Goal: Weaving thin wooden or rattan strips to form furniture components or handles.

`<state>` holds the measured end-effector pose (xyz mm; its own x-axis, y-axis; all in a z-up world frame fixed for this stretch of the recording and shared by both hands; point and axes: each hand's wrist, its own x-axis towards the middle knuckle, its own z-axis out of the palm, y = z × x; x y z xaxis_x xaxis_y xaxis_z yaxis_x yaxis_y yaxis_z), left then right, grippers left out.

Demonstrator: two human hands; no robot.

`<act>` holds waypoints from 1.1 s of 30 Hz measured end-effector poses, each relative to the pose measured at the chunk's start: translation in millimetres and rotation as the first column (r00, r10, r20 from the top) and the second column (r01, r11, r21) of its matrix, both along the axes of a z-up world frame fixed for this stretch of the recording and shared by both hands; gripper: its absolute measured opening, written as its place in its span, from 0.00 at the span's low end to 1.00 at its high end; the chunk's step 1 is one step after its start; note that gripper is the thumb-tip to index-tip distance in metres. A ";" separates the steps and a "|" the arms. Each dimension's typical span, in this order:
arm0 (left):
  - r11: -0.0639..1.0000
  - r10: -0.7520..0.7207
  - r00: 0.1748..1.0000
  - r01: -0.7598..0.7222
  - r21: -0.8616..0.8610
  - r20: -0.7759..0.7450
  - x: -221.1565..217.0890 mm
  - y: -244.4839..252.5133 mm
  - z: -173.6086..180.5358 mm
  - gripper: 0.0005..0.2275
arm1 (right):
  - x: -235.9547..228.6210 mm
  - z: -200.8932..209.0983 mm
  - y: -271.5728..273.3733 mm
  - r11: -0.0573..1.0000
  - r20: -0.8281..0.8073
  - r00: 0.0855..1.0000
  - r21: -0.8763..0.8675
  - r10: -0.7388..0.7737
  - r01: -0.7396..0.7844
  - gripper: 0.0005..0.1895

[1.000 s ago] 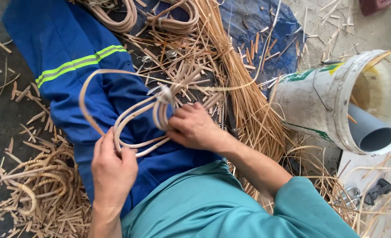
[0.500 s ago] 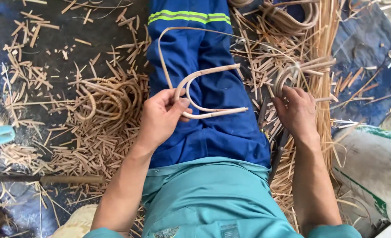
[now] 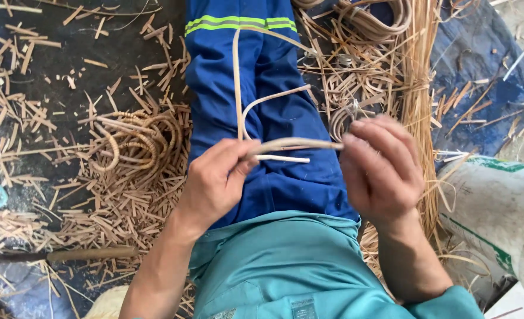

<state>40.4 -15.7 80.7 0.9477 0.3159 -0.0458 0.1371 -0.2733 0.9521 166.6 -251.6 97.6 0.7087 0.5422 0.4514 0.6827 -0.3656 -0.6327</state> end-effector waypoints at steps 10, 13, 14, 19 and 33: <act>0.660 -0.568 0.798 0.299 0.689 0.198 -12.6 19.9 41.4 0.12 | 6.1 44.4 24.6 0.861 0.295 0.824 -0.330 0.483 -0.387 0.16; 0.526 -0.629 0.765 0.292 0.799 0.134 -41.4 76.6 10.8 0.12 | 18.4 42.7 -3.8 0.886 0.296 0.843 -0.268 0.449 -0.377 0.13; 0.414 -0.662 0.747 0.291 0.862 0.066 -52.8 101.5 -2.6 0.11 | 23.1 43.9 -14.6 0.921 0.344 0.858 -0.215 0.383 -0.325 0.13; 0.290 -0.756 0.637 0.533 0.795 -0.152 -113.4 226.5 -90.1 0.13 | 42.0 65.3 -75.4 0.969 0.532 0.837 -0.248 0.126 0.011 0.11; 0.912 -0.007 0.999 -0.016 0.411 0.053 -81.7 72.6 68.7 0.11 | 107.9 -99.4 -257.3 0.943 0.230 0.970 -0.300 -0.072 0.142 0.13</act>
